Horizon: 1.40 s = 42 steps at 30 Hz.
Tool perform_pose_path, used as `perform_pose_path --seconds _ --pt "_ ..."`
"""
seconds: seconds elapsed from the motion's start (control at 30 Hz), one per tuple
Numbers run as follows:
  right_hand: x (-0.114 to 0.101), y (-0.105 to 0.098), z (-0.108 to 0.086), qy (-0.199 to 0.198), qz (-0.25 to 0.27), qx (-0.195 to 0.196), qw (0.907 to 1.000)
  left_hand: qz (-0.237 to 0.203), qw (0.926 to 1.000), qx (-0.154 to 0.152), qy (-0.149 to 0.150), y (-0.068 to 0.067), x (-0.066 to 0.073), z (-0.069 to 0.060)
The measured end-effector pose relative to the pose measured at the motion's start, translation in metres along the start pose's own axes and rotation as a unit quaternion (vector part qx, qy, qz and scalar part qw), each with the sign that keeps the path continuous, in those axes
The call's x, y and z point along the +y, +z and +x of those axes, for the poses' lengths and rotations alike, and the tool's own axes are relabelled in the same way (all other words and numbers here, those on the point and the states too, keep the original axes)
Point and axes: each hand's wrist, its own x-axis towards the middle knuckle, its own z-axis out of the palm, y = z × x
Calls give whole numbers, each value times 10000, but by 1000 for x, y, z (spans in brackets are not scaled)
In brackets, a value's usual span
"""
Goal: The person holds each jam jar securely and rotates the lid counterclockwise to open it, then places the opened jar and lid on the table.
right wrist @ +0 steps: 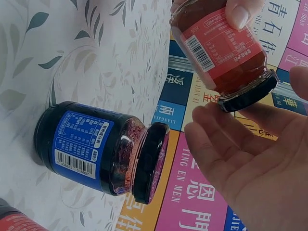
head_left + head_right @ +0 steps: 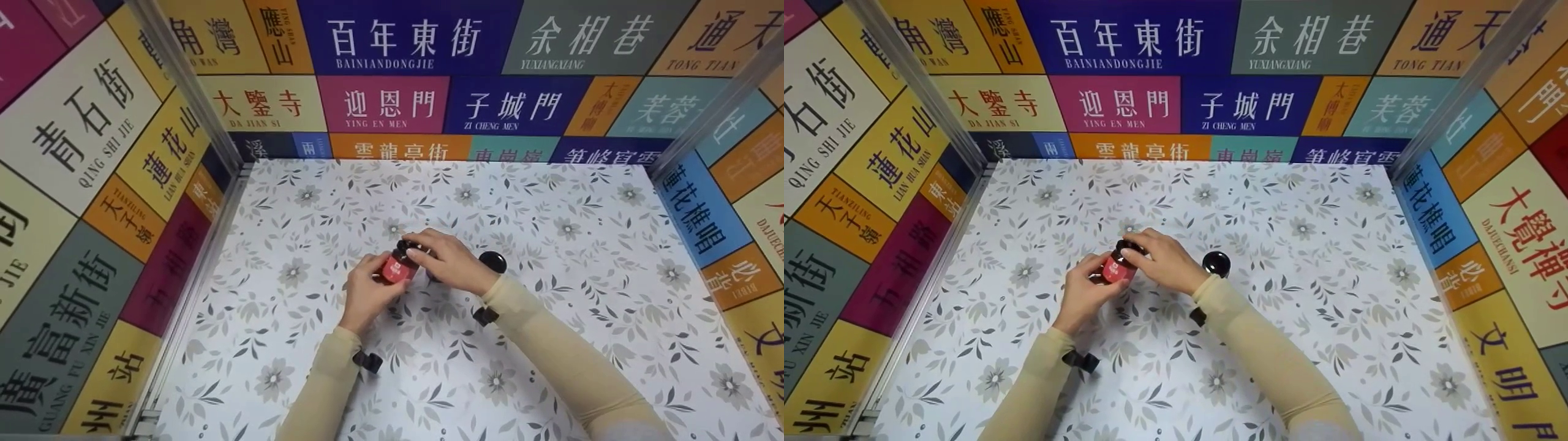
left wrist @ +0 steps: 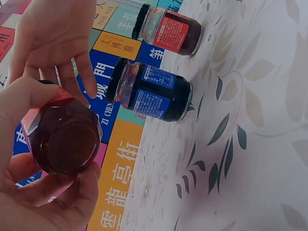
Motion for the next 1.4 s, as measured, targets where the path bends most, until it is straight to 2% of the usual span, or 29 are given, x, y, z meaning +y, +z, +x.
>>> perform_pose_path --seconds 0.33,0.53,0.67,1.0,1.2,1.4 --pt "3 -1 1 237 170 138 9995 -53 9994 17 340 0 9 -1" --pt "2 -2 1 406 230 179 9988 -338 9991 -71 242 2 10 -3" --pt "1 -4 1 498 267 244 9981 -361 9989 -78 281 3 9 -5" --pt "-5 -7 1 505 401 276 9975 -165 9981 -186 560 3 10 -7" --pt "-3 -6 -1 435 602 4 9972 106 9974 -378 603 -1 12 -7" --pt "-2 -6 -2 132 438 -182 9988 529 9952 -410 709 -5 13 -7"
